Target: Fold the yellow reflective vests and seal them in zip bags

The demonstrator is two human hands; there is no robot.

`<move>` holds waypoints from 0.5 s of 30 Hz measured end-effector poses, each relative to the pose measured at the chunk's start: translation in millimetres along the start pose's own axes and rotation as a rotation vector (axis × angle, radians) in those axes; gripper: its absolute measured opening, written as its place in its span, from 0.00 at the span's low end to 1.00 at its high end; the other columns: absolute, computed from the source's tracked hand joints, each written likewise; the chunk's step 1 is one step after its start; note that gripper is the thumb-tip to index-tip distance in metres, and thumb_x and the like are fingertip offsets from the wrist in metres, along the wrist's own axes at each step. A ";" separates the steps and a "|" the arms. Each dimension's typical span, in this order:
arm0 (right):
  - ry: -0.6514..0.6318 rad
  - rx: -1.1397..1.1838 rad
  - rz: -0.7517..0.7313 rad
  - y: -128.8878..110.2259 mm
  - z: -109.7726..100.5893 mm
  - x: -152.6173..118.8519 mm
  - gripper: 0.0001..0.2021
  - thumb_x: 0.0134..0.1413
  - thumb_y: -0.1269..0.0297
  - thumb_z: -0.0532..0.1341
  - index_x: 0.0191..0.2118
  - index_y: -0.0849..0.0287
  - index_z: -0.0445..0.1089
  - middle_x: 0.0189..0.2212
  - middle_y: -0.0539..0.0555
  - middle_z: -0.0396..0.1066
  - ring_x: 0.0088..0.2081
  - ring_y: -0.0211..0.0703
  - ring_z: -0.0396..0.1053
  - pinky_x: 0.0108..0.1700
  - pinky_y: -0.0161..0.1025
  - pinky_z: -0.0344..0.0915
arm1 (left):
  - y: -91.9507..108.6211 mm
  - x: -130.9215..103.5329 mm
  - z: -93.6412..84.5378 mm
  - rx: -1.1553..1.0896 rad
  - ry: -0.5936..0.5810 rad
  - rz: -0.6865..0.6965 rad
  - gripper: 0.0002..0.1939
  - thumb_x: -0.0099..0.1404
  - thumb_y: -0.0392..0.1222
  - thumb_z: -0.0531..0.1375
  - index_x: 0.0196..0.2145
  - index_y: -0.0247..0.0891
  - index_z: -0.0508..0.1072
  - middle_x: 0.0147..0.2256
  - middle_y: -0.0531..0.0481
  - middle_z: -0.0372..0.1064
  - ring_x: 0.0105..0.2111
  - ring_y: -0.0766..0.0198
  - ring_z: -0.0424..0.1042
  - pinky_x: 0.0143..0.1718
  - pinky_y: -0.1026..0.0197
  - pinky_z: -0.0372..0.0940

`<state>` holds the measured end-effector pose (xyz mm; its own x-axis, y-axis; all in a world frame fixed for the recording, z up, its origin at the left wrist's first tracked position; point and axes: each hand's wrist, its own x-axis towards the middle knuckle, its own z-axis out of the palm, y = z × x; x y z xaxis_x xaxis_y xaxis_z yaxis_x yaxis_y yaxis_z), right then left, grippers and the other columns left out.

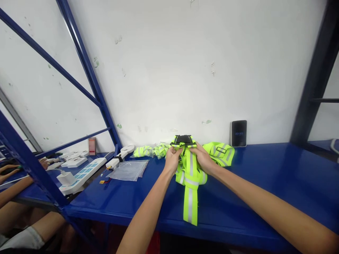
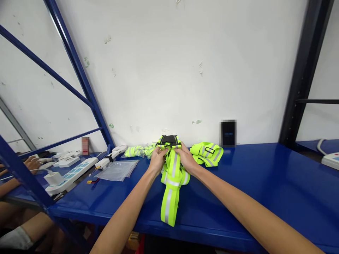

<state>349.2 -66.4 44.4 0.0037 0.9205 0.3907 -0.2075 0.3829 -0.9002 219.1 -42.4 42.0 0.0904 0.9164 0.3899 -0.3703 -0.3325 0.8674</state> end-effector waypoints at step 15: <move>-0.073 -0.355 -0.100 -4.9 -12.5 -3.1 0.24 0.47 0.66 0.65 0.53 0.57 0.71 0.50 0.56 0.73 0.45 0.50 0.71 0.48 0.48 0.67 | -16.5 -18.2 -5.5 0.082 0.104 -0.045 0.12 0.57 0.40 0.59 0.40 0.39 0.71 0.41 0.49 0.74 0.46 0.56 0.71 0.49 0.56 0.64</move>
<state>362.4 -70.1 45.2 -0.0653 0.8742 0.4812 0.1427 0.4854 -0.8625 218.5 -52.4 18.8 0.0077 0.9474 0.3200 -0.2912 -0.3040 0.9071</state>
